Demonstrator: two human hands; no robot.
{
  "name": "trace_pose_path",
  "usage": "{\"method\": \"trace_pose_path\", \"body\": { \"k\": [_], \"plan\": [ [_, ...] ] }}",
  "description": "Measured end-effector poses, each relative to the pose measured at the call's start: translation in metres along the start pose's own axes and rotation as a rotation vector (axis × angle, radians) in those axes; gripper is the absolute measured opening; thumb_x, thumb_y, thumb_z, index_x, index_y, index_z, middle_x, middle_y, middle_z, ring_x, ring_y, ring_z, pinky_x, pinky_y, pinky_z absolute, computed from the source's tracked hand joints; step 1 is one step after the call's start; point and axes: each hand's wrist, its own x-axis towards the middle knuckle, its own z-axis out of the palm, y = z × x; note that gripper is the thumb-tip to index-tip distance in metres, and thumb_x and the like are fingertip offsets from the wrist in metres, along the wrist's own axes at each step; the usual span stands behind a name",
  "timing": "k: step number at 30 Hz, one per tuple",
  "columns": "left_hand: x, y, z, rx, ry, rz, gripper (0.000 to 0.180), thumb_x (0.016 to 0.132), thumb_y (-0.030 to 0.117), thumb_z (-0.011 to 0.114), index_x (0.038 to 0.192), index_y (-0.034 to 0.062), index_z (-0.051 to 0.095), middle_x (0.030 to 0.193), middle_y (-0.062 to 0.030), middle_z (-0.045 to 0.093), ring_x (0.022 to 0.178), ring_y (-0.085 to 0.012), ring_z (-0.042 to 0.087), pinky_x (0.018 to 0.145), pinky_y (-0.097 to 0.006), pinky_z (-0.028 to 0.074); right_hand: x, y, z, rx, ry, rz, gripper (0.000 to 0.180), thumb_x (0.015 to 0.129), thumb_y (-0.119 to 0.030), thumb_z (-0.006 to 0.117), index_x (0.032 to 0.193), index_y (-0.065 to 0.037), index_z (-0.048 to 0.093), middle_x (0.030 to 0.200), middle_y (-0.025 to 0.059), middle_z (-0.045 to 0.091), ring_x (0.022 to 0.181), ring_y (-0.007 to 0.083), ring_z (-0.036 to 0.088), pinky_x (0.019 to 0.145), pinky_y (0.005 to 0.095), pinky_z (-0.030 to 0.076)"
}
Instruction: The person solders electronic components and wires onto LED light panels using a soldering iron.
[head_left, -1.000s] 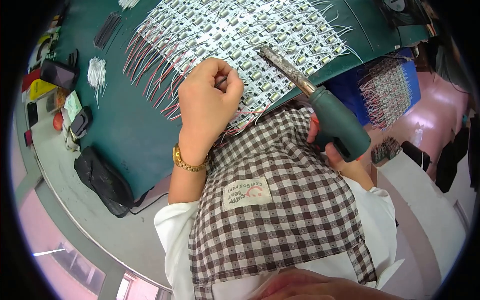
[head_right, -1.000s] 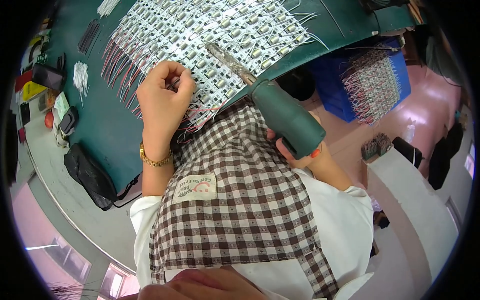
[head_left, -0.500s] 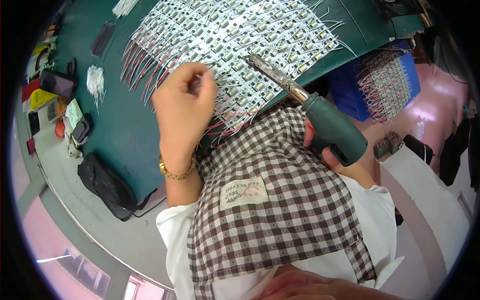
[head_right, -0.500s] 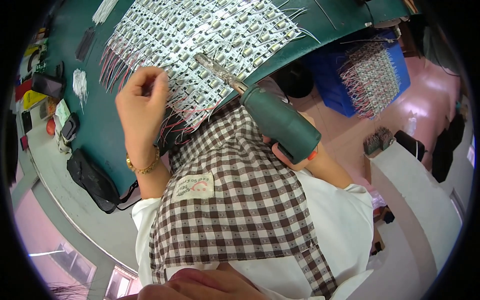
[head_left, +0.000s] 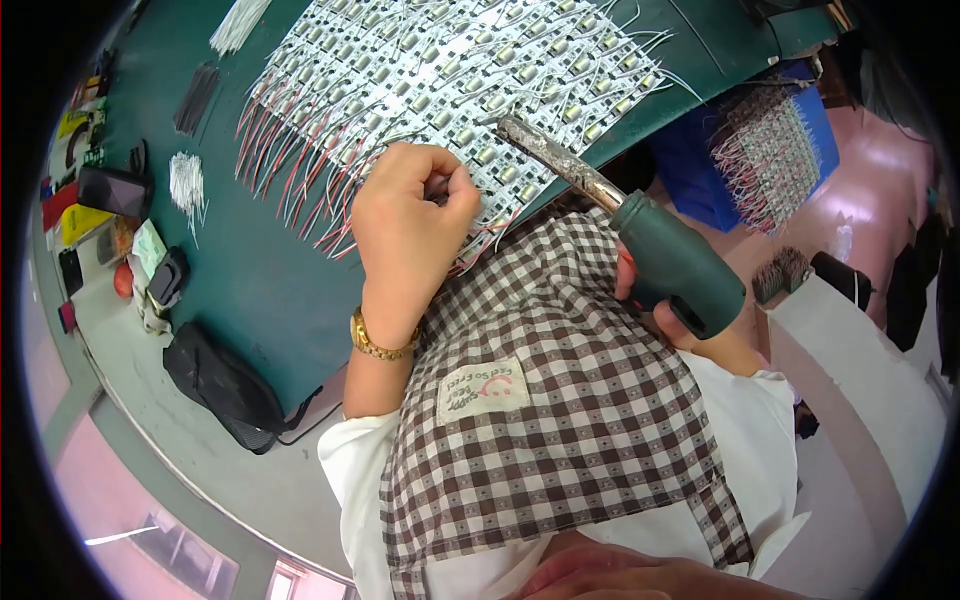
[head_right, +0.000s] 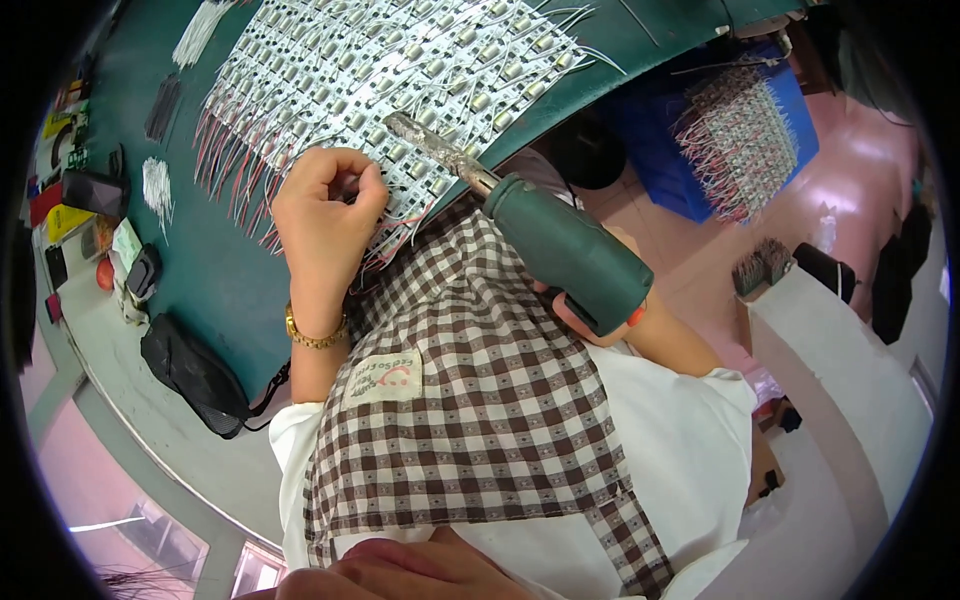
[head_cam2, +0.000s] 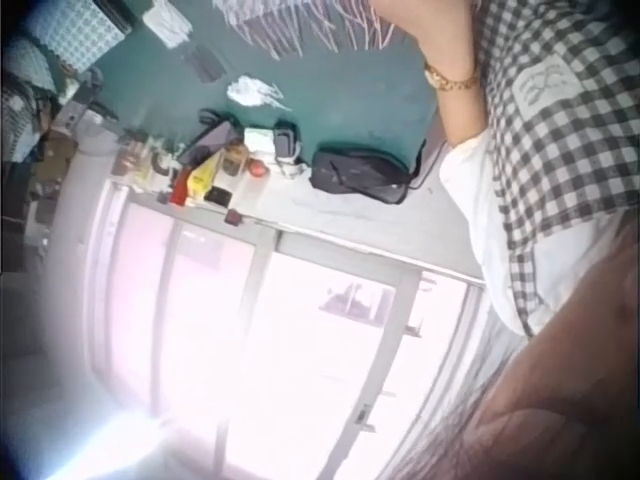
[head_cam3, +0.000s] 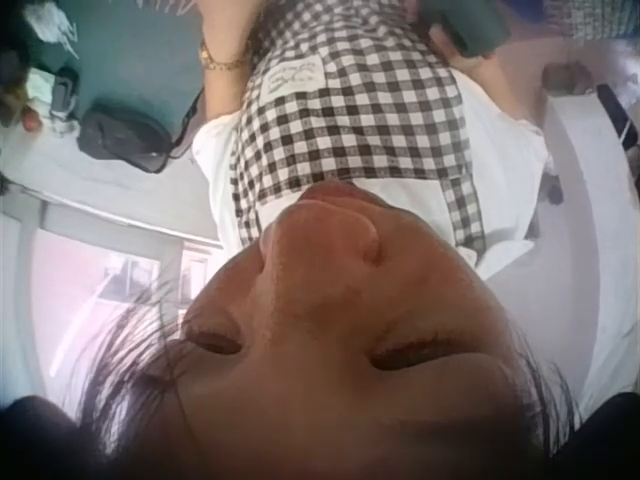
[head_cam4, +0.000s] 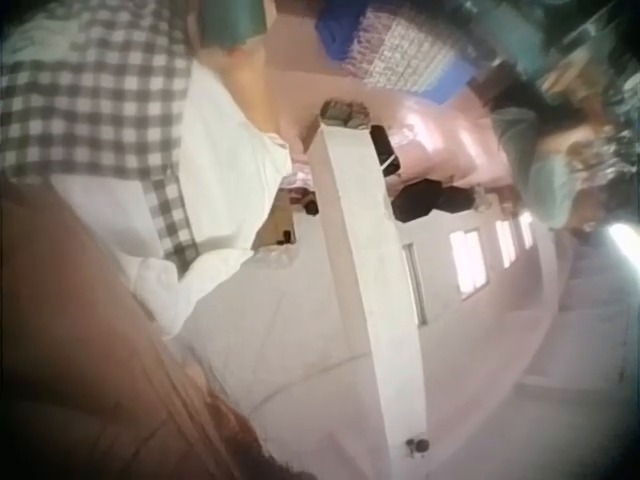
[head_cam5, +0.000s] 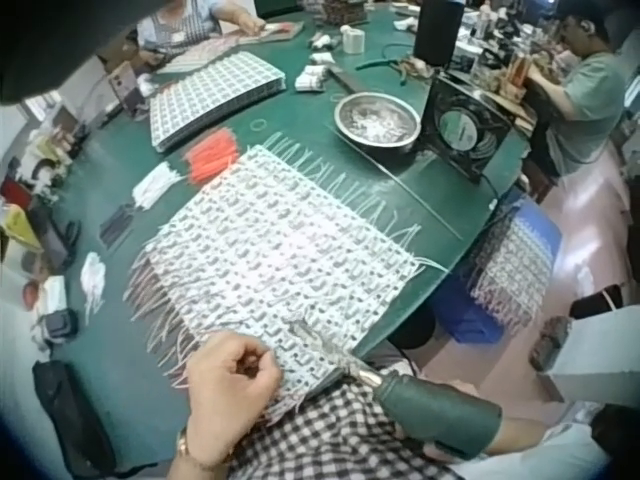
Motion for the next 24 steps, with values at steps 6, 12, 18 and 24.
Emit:
{"method": "trace_pose_path", "body": {
  "k": [6,12,18,24],
  "plan": [
    [0.001,-0.004,-0.002,0.014,-0.004,-0.050,0.006,0.066,0.001,0.066,0.068,0.0033,0.061,0.066,-0.0054,0.056,0.055,-0.0146,0.055,0.053,-0.027,0.044,-0.010,0.011,0.001,0.080,-0.039,0.081,0.071,0.080,-0.051,0.064,0.126,-0.001,0.043,0.095,0.0052,0.055,0.081,0.0126,0.052,0.073,0.0272,0.043],
    [0.005,0.001,-0.004,-0.013,-0.060,-0.092,0.005,0.064,0.003,0.065,0.066,0.0027,0.060,0.063,-0.0058,0.053,0.054,-0.0159,0.051,0.052,-0.028,0.042,0.000,0.025,0.000,-0.053,0.024,-0.252,0.022,0.066,-0.008,0.062,0.087,-0.003,0.064,0.071,0.0059,0.065,0.059,0.0174,0.064,0.058,0.0264,0.052],
    [0.006,0.001,-0.005,0.041,-0.082,-0.096,0.006,0.063,0.005,0.065,0.065,0.0032,0.060,0.063,-0.0065,0.053,0.055,-0.0184,0.052,0.052,-0.030,0.042,0.000,0.030,0.002,-0.219,0.021,-0.339,0.020,0.063,-0.007,0.063,0.083,-0.004,0.064,0.070,0.0055,0.064,0.060,0.0220,0.062,0.058,0.0298,0.052],
    [0.008,0.002,-0.003,0.089,-0.085,-0.094,0.006,0.063,0.006,0.065,0.064,0.0034,0.060,0.064,-0.0077,0.055,0.057,-0.0211,0.054,0.053,-0.033,0.044,-0.001,0.013,0.003,-0.249,0.003,-0.207,0.019,0.064,-0.008,0.064,0.082,-0.004,0.063,0.075,0.0075,0.063,0.063,0.0260,0.061,0.060,0.0318,0.051]
  ]
}}
